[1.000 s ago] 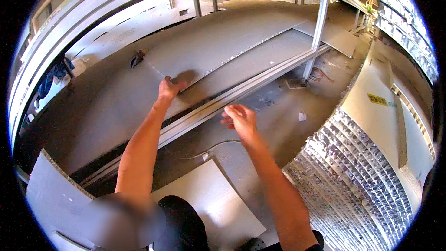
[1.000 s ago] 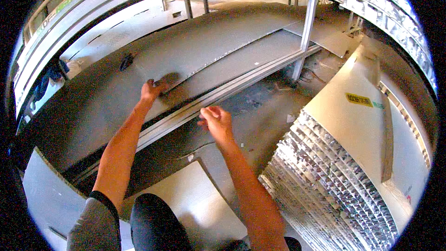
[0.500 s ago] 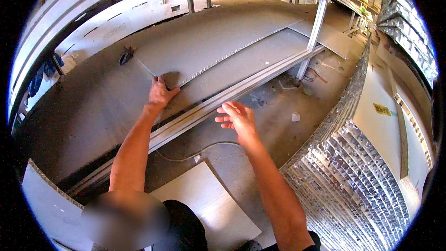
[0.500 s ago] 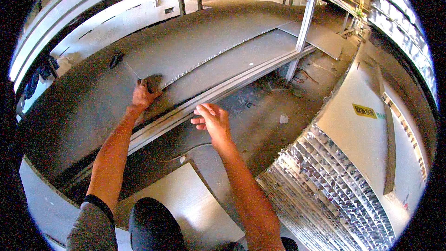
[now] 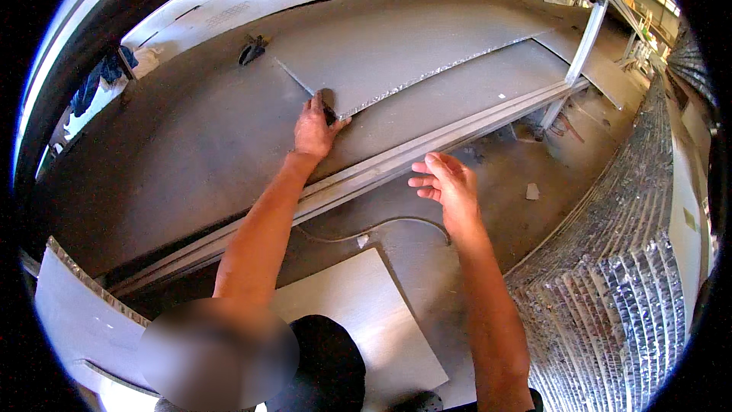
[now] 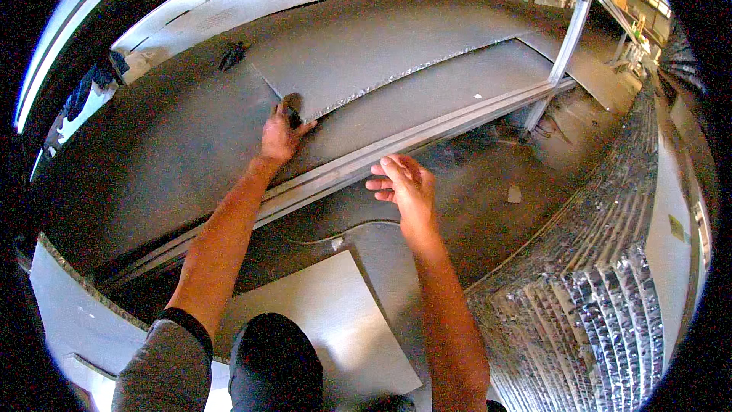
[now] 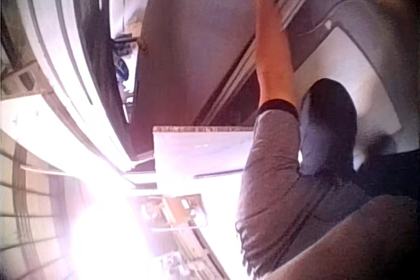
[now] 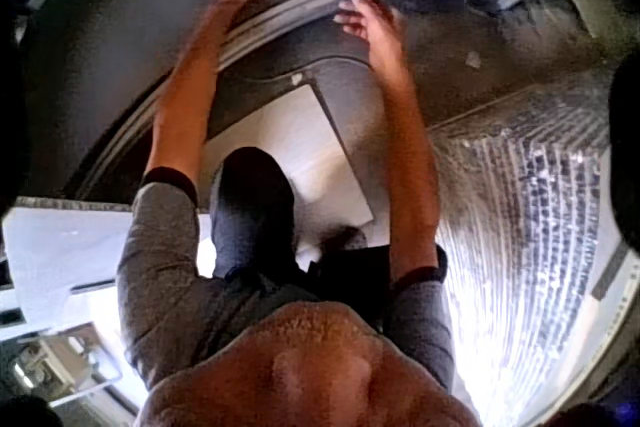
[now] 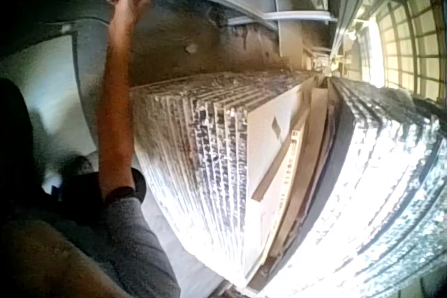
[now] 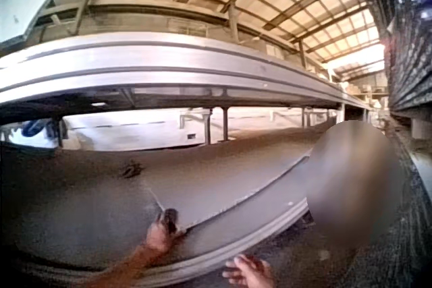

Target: The person walks through a workshop carrying a smartphone and eyeglasses, then picks up a large rectangular panel from a stack. They place the panel on a workbench and wipe its surface with a cloth. The person then lifts the panel again and moves it to a different location.

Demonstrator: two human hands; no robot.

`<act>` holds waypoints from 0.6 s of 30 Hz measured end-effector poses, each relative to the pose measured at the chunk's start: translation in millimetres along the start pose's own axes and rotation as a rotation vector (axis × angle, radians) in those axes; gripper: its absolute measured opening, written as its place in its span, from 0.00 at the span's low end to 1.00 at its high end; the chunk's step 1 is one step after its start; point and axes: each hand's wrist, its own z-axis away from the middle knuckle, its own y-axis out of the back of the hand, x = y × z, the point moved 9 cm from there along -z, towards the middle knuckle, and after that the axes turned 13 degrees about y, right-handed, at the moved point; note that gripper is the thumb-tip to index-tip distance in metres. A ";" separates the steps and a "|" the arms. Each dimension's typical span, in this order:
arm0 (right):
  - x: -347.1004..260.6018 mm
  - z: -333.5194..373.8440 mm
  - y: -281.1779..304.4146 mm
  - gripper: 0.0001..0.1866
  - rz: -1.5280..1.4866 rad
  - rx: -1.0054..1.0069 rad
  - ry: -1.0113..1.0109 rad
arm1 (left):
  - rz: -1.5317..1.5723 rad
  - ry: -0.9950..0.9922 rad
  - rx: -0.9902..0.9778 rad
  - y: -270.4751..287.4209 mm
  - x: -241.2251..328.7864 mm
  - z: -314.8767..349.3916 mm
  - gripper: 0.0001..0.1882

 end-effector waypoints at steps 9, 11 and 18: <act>23.1 3.4 -11.3 0.16 -0.006 -0.016 -0.042 | 0.074 -0.004 0.117 7.8 -3.7 0.7 0.41; 26.3 3.8 -10.9 0.16 -0.003 -0.022 -0.045 | 0.071 -0.015 0.094 8.9 -0.2 0.6 0.38; 24.8 6.8 -14.4 0.15 0.020 -0.050 -0.063 | 0.014 0.052 0.042 8.8 -1.1 -2.4 0.42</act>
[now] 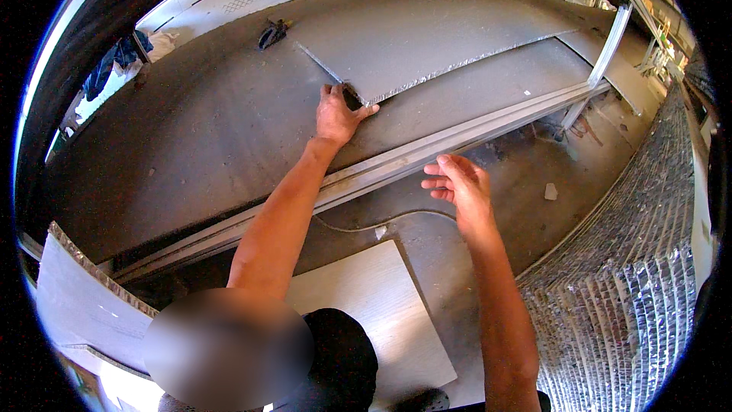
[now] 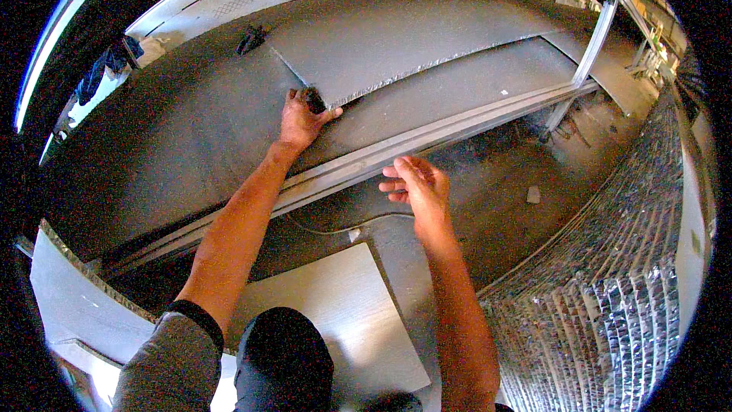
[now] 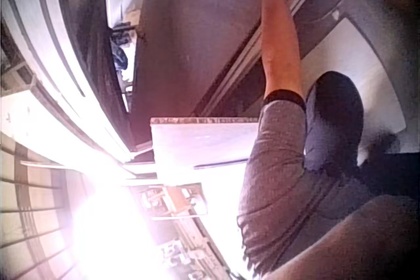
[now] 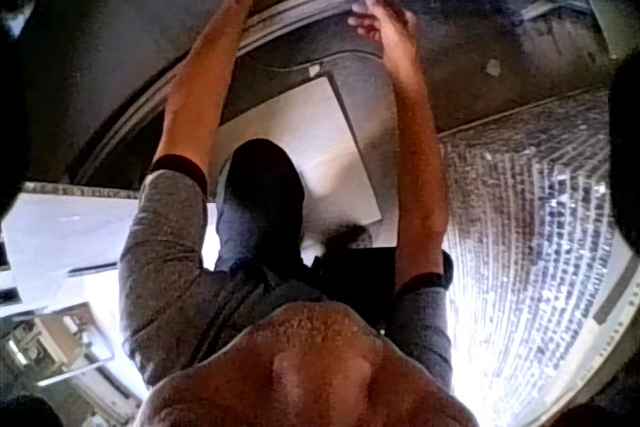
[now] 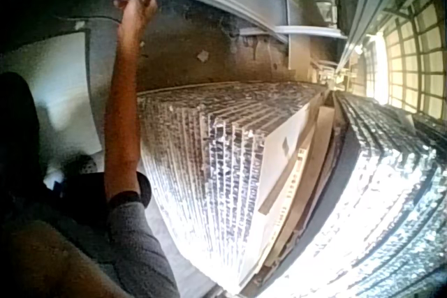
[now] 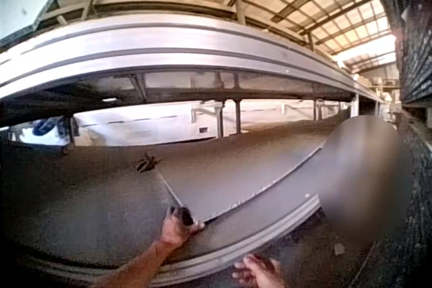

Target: The person walks through a workshop carrying a smartphone and eyeglasses, then picks up a large rectangular panel from a stack. They place the panel on a workbench and wipe its surface with a cloth. The person then lifts the panel again and moves it to a different location.

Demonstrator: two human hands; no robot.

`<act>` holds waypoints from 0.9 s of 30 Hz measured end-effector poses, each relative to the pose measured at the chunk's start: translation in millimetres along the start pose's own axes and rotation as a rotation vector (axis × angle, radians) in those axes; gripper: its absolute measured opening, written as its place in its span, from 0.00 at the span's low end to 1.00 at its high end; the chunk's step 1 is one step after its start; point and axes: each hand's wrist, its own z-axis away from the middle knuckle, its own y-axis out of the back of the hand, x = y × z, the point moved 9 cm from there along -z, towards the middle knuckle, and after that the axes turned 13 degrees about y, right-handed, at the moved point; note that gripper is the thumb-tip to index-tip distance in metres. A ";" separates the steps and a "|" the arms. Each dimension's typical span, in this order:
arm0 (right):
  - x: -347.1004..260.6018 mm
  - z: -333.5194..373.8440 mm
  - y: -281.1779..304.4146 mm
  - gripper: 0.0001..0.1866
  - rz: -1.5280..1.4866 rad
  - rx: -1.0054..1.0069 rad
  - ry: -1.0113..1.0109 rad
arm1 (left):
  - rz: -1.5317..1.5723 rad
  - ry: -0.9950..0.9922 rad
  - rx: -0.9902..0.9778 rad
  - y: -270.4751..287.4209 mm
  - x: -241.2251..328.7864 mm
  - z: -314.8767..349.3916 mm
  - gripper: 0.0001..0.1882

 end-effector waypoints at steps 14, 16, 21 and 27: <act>12.6 3.3 -19.3 0.16 -0.031 -0.075 -0.005 | 0.092 -0.049 0.041 4.1 -15.7 -5.5 0.51; 13.7 2.0 -0.8 0.16 -0.022 -0.023 -0.012 | 0.176 -0.038 -0.076 -3.1 12.0 4.1 0.53; 13.7 3.0 -6.2 0.15 -0.037 -0.043 -0.008 | 0.642 0.154 -0.343 -9.4 -18.0 -7.1 0.44; 16.3 2.8 -6.1 0.15 -0.046 -0.033 -0.021 | 1.140 0.519 -0.481 -27.2 -36.5 -22.0 0.27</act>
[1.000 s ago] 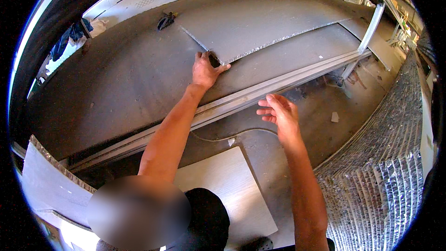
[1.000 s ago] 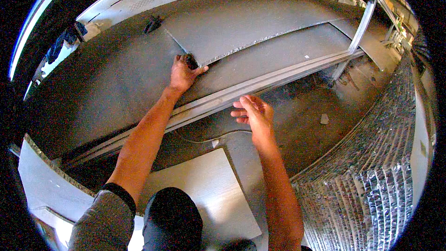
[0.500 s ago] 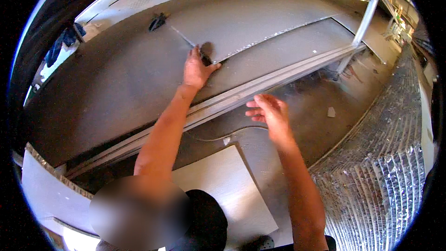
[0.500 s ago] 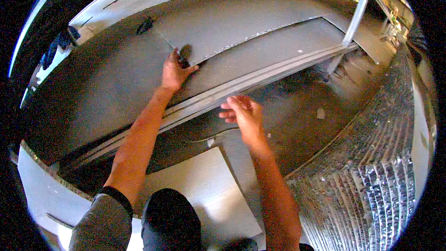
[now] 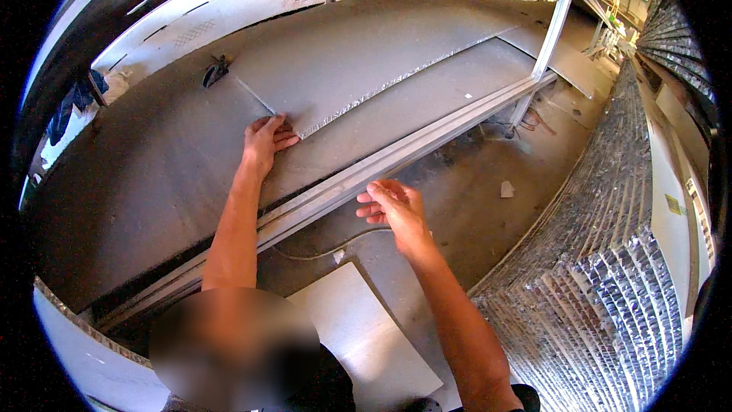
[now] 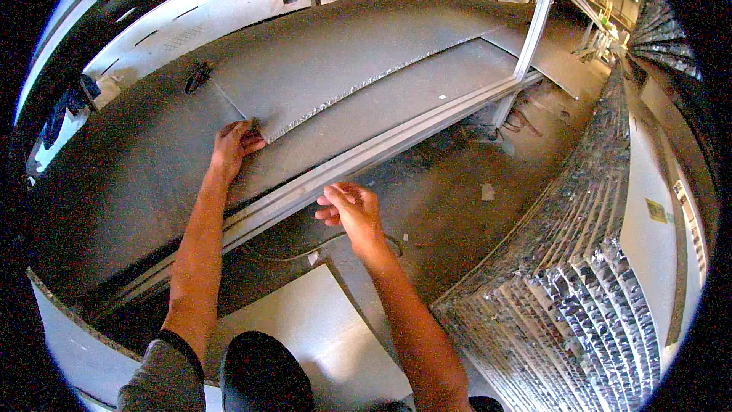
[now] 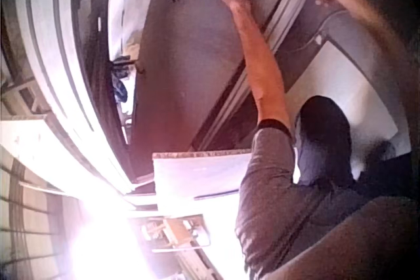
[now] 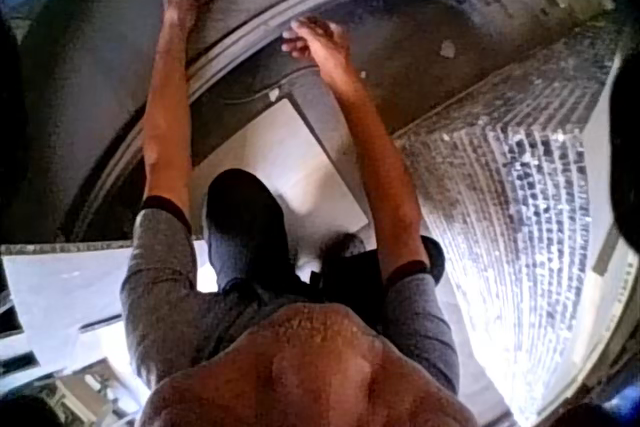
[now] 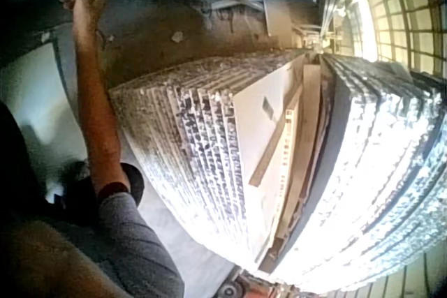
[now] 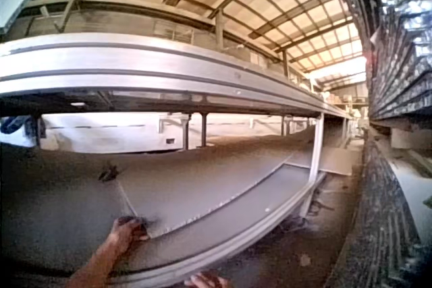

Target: The person walks through a workshop carrying a smartphone and eyeglasses, then picks up a large rectangular panel from a stack. They place the panel on a workbench and wipe its surface with a cloth. The person then lifts the panel again and moves it to a different location.

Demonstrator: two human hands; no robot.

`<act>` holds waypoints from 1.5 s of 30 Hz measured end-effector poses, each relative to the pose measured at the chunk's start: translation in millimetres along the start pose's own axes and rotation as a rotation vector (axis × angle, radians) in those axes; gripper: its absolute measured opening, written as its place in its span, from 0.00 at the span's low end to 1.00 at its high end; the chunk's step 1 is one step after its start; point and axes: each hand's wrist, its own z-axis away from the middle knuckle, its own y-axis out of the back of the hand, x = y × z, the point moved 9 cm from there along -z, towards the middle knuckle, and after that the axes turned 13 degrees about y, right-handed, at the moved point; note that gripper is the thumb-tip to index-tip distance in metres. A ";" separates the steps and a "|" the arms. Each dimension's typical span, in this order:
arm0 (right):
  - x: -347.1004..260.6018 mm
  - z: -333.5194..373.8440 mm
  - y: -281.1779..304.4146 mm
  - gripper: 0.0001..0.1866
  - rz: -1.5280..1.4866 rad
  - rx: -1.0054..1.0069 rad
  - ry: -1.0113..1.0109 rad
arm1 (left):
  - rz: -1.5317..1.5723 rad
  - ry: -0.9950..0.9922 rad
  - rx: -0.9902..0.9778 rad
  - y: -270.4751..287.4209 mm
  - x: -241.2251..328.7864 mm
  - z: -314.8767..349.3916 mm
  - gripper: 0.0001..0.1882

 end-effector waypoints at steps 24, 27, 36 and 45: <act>1.5 0.1 2.0 0.15 0.025 0.023 -0.005 | -0.129 0.120 0.309 -6.2 -12.4 -25.6 0.15; -0.2 -0.3 -1.5 0.15 0.037 0.019 0.007 | -0.102 0.101 0.318 -6.6 -9.7 -20.0 0.15; -5.6 -5.0 -3.6 0.15 0.001 0.026 0.030 | -0.169 0.091 0.163 -34.0 -15.0 -0.9 0.15; -4.9 -12.9 -9.2 0.16 -0.011 0.042 0.034 | -0.231 0.144 0.217 -32.2 -16.5 8.2 0.16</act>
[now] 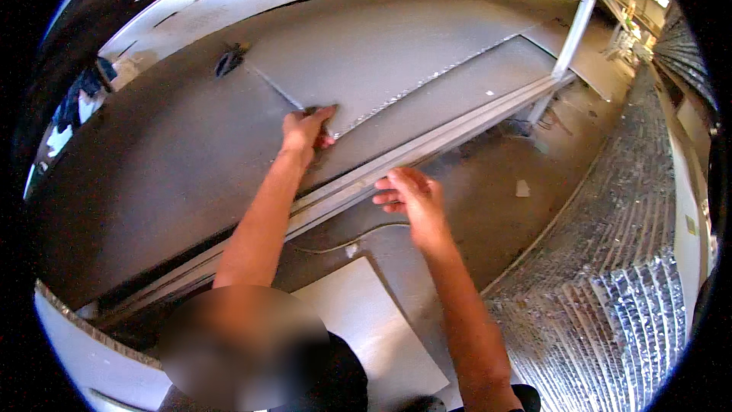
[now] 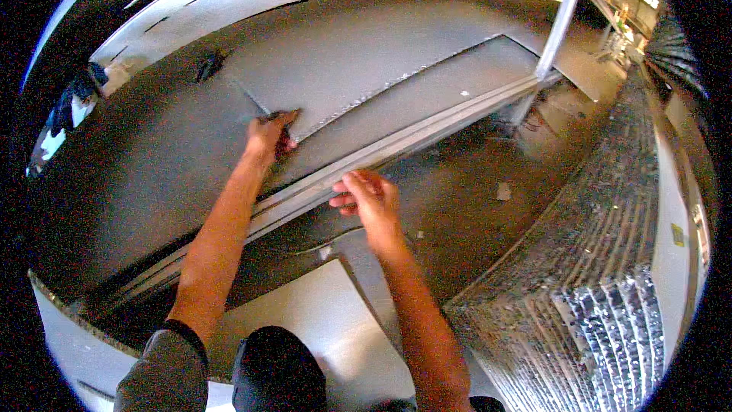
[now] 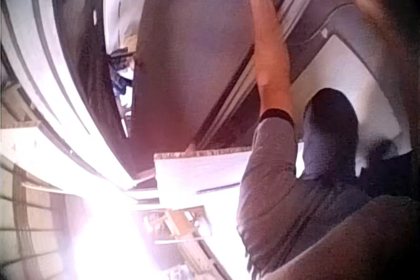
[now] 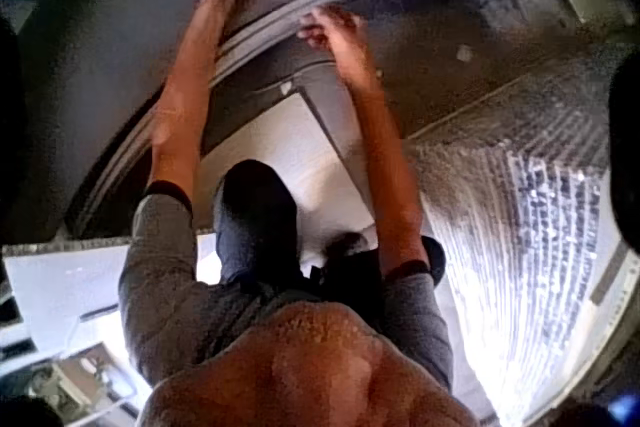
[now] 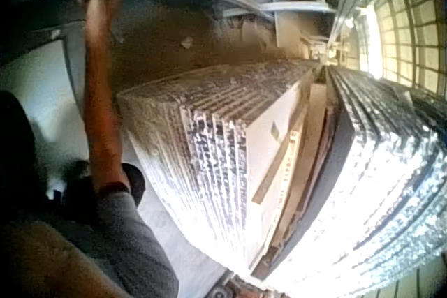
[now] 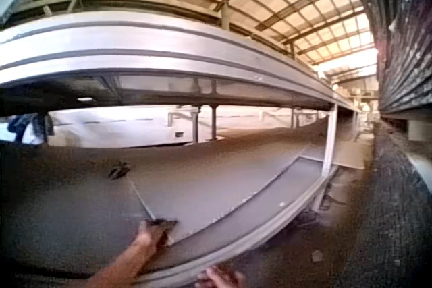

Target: The person walks through a workshop carrying a smartphone and eyeglasses, then picks up a large rectangular panel from a stack. They place the panel on a workbench and wipe its surface with a cloth. The person then lifts the panel again and moves it to a different location.

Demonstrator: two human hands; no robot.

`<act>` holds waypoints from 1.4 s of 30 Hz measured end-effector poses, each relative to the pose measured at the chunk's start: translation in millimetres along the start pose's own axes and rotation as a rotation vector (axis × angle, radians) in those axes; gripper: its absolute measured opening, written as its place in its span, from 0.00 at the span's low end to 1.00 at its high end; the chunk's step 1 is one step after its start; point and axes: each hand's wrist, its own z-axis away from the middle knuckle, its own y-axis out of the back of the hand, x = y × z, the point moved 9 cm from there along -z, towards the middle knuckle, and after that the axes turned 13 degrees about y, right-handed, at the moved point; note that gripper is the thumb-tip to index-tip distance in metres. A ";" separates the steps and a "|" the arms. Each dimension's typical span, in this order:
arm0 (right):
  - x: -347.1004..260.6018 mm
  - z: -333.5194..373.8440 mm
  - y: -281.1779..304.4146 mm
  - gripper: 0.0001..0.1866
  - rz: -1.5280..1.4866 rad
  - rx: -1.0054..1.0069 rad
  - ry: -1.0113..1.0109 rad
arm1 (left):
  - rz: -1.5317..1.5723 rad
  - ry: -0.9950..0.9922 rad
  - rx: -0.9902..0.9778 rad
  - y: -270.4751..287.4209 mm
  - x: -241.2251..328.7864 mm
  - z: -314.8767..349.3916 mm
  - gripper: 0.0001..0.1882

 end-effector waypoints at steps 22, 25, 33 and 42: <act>-8.8 3.9 -10.4 0.16 0.022 -0.029 0.019 | 0.034 -0.018 -0.010 -4.2 -2.4 0.4 0.13; -10.1 2.3 -10.2 0.17 0.011 -0.028 0.041 | 0.061 -0.034 -0.038 -6.1 -1.2 1.6 0.12; -16.4 -4.8 -16.4 0.21 -0.036 -0.052 0.062 | 0.011 0.005 -0.065 -0.8 -8.3 -8.3 0.15; -24.8 -14.0 -3.0 0.24 -0.078 0.037 0.089 | 0.048 -0.083 -0.272 -47.3 3.5 44.0 0.13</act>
